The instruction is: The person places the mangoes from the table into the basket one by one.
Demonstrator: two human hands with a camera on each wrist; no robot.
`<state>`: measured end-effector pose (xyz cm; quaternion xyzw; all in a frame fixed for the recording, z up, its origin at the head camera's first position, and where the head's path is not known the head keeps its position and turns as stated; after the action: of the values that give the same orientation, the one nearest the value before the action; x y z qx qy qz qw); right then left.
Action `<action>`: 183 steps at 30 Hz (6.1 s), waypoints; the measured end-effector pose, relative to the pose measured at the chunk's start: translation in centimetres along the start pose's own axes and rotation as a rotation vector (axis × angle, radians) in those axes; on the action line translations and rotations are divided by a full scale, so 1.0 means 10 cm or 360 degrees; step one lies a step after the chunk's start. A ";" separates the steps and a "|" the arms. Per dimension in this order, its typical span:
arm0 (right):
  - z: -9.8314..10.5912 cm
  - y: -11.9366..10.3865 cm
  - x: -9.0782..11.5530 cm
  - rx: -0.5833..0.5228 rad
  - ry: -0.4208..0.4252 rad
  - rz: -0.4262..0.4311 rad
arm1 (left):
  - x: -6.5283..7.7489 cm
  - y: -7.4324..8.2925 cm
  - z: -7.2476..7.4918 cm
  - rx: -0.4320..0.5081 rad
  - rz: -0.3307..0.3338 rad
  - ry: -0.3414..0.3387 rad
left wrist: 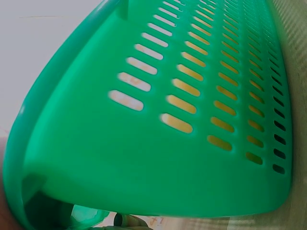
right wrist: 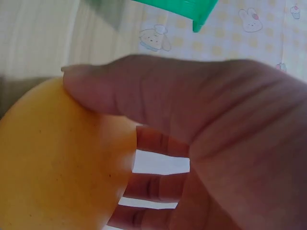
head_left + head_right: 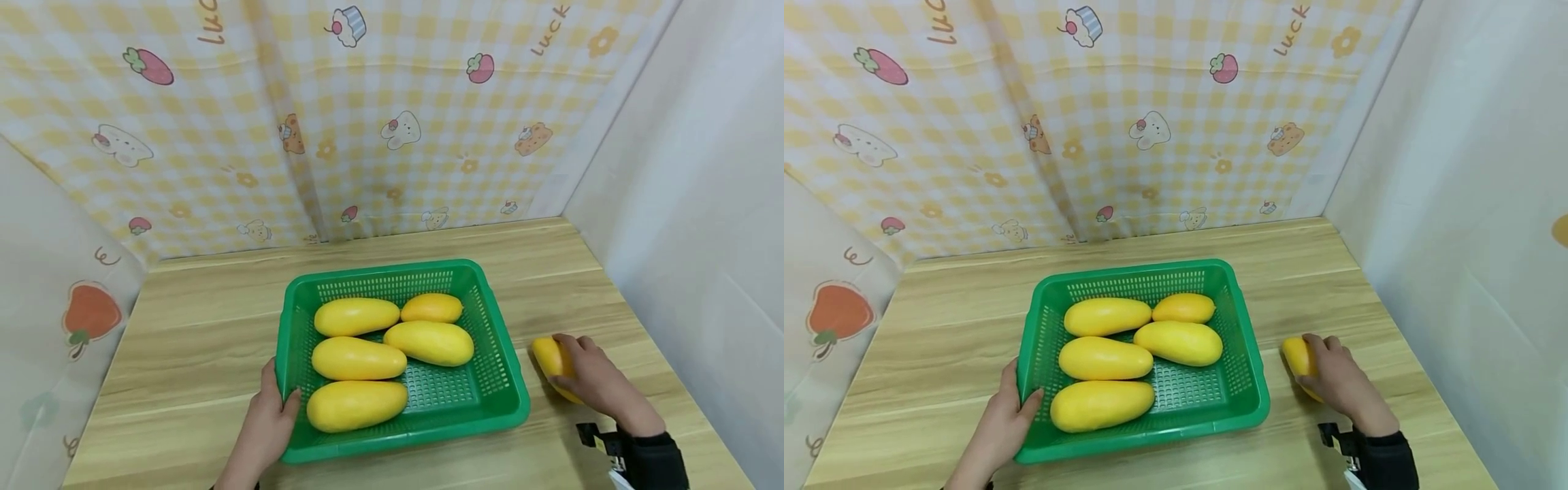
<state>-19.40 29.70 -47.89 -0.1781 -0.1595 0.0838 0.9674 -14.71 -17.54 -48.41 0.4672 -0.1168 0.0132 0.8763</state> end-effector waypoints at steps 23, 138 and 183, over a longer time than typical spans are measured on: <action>0.64 -1.42 0.26 0.0351 0.0288 0.0691 | 0.00 0.00 0.03 -0.0019 -0.0004 0.0004; -0.75 -2.45 -0.20 0.1401 -0.0564 0.1150 | 0.03 -0.01 0.02 0.0050 0.0037 0.0046; -0.06 -2.42 0.01 0.1019 -0.0147 0.1391 | 0.05 0.05 0.20 -0.0279 -0.0012 0.0226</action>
<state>-16.58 7.17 -39.40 0.0796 -0.0794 0.5304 0.8403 -14.73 -18.94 -46.80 0.3871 -0.0534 0.0328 0.9199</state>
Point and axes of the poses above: each hand's wrist, its own x-axis away from the middle knuckle, its own z-axis out of the back of the hand, y = z × x, the point moved 8 cm from there along -x, towards the middle knuckle, and after that the axes turned 6 degrees about -y, right-handed, at the moved point
